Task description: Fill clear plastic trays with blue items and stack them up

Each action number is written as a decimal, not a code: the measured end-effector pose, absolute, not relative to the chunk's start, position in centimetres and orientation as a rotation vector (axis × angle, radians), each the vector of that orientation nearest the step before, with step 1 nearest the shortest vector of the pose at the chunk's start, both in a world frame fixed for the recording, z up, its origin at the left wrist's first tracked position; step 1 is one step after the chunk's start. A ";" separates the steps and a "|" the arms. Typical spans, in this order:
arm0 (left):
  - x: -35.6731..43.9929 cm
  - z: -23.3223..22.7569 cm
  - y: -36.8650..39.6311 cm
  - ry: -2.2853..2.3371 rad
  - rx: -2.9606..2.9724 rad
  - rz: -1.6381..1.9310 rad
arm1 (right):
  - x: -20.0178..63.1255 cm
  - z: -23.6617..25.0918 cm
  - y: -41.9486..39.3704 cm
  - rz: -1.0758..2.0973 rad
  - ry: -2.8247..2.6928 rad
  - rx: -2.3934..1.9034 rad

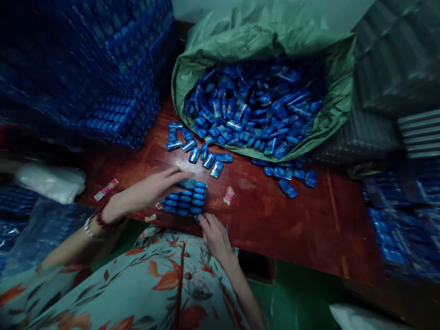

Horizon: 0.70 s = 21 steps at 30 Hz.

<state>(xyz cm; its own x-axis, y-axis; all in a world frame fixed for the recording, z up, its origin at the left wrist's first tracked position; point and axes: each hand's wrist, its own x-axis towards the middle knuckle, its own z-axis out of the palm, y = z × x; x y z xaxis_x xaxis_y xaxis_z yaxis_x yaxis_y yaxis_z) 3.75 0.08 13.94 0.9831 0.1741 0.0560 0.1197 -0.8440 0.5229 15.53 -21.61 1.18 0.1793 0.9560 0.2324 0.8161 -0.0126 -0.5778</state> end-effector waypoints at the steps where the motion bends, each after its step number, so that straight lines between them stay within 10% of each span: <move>1: 1.5 14.0 0.4 0.348 2.534 0.171 | 15.5 1.3 -21.5 0.262 -1.761 -1.866; 8: -10.0 10.5 -1.4 1.119 2.244 0.432 | 15.5 3.8 -20.3 0.228 -2.072 -2.025; 21: -8.7 2.2 -6.4 0.948 2.466 0.543 | 18.1 4.1 -20.2 0.322 -2.240 -1.788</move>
